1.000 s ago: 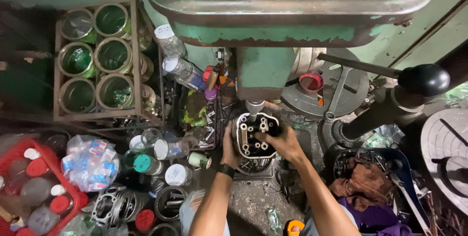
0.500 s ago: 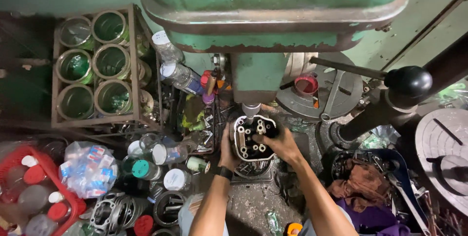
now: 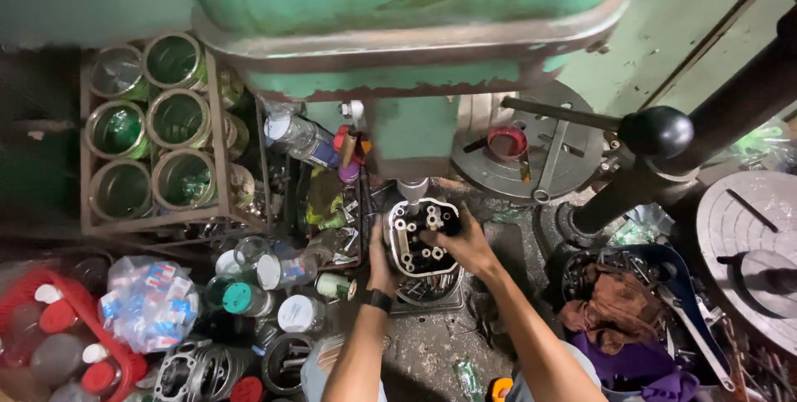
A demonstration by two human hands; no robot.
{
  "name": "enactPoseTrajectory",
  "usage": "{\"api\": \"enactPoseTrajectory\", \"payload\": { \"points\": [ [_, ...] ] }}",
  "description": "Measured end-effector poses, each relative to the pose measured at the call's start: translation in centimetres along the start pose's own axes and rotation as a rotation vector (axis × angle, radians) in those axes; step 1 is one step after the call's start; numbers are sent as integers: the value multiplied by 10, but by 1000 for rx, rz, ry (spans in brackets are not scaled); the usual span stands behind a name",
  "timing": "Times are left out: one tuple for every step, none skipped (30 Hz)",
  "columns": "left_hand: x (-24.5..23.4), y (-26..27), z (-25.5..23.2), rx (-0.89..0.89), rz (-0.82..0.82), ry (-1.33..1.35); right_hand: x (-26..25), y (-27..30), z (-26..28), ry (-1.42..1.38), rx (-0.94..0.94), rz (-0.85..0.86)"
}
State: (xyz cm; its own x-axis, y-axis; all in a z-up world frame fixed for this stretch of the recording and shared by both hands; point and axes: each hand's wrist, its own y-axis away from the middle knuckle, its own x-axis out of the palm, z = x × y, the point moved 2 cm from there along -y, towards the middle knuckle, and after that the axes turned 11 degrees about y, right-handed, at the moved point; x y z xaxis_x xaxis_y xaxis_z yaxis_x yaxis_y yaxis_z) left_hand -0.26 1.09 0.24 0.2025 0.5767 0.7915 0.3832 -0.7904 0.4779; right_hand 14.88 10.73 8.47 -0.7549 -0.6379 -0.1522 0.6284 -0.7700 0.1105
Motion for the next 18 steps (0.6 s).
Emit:
{"api": "enactPoseTrajectory", "payload": {
  "points": [
    [-12,-9,2,-1,2,-5,0,1,2,-4,-2,-4],
    [-25,-18,1,139,-61,-146,1,1,3,-21,8,13],
    [-37,-27,0,281,-121,-288,0,2,4,-39,17,29],
    [-24,-7,-6,281,-119,-294,0,3,4,-44,15,26],
    [-12,16,-18,560,-249,-506,-2,4,3,83,95,-8],
    [3,39,-27,839,-384,-713,-5,4,1,212,176,-41],
    [20,65,-29,841,-381,-717,-6,5,-5,208,174,-43],
    [45,94,-33,1165,-139,-864,-6,4,-10,172,169,-46],
    [69,125,-34,1476,129,-998,-5,2,-16,137,164,-48],
    [98,144,-30,1475,129,-1004,-5,-4,-28,131,167,-47],
    [130,162,-22,1442,335,-1167,-4,-9,-41,72,181,-32],
    [161,181,-14,1396,544,-1322,-3,-15,-53,17,190,-16],
    [176,165,-5,1398,542,-1326,3,-18,-84,14,188,-13],
    [193,148,7,1307,648,-1428,10,-23,-111,-684,93,103],
    [209,131,18,1210,752,-1526,16,-27,-137,-1379,-16,224],
    [220,110,26,1213,752,-1527,14,-35,-145,-1379,-18,226],
    [231,89,34,1249,706,-1667,10,-43,-153,-690,-150,141],
    [243,67,42,1284,654,-1804,6,-51,-159,4,-261,49]
  ]
}}
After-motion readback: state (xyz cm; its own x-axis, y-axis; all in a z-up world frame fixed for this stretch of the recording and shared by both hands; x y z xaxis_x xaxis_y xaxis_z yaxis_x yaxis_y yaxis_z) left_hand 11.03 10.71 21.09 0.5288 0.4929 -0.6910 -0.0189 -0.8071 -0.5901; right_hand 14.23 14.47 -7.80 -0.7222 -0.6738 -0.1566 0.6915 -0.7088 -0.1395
